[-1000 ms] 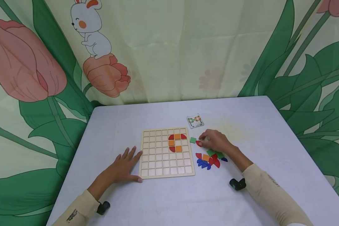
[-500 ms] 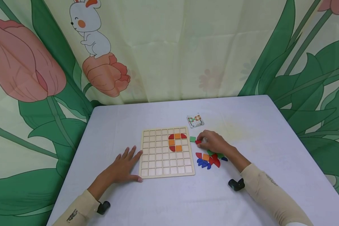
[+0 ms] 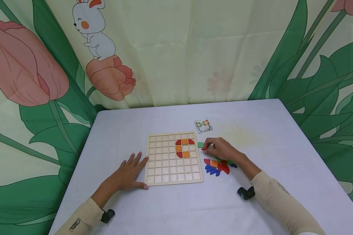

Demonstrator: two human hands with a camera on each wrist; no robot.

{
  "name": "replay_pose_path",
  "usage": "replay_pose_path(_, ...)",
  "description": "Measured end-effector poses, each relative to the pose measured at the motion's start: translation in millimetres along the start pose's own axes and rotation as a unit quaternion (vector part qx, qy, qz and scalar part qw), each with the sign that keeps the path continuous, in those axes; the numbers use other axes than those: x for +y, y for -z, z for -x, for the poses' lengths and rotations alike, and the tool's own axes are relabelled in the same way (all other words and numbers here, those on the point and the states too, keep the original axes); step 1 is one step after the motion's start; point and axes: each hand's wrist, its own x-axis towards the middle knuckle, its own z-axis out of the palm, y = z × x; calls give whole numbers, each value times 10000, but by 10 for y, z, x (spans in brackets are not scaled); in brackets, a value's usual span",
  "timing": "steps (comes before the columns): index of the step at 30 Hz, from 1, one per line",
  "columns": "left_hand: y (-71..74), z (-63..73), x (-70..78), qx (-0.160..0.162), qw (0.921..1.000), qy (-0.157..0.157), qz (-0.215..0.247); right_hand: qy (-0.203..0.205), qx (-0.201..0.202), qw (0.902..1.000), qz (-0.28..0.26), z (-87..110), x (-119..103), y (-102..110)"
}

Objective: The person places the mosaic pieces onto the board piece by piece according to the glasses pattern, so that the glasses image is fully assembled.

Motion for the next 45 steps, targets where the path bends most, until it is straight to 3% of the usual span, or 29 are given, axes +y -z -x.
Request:
replay_pose_path(8,15,11,11,-9,10000,16,50,368,64,9993,33,-22,12,-3)
replay_pose_path(20,21,0,16,-46,10000,73,10,189,-81,9990,-385,-23,-40,-64)
replay_pose_path(31,12,3,10,-75,9999,74,34,431,-338,9972,-513,-55,-112,-184)
replay_pose_path(45,22,16,22,-25,10000,48,-10,357,-175,9991,-166,-136,-215,-270)
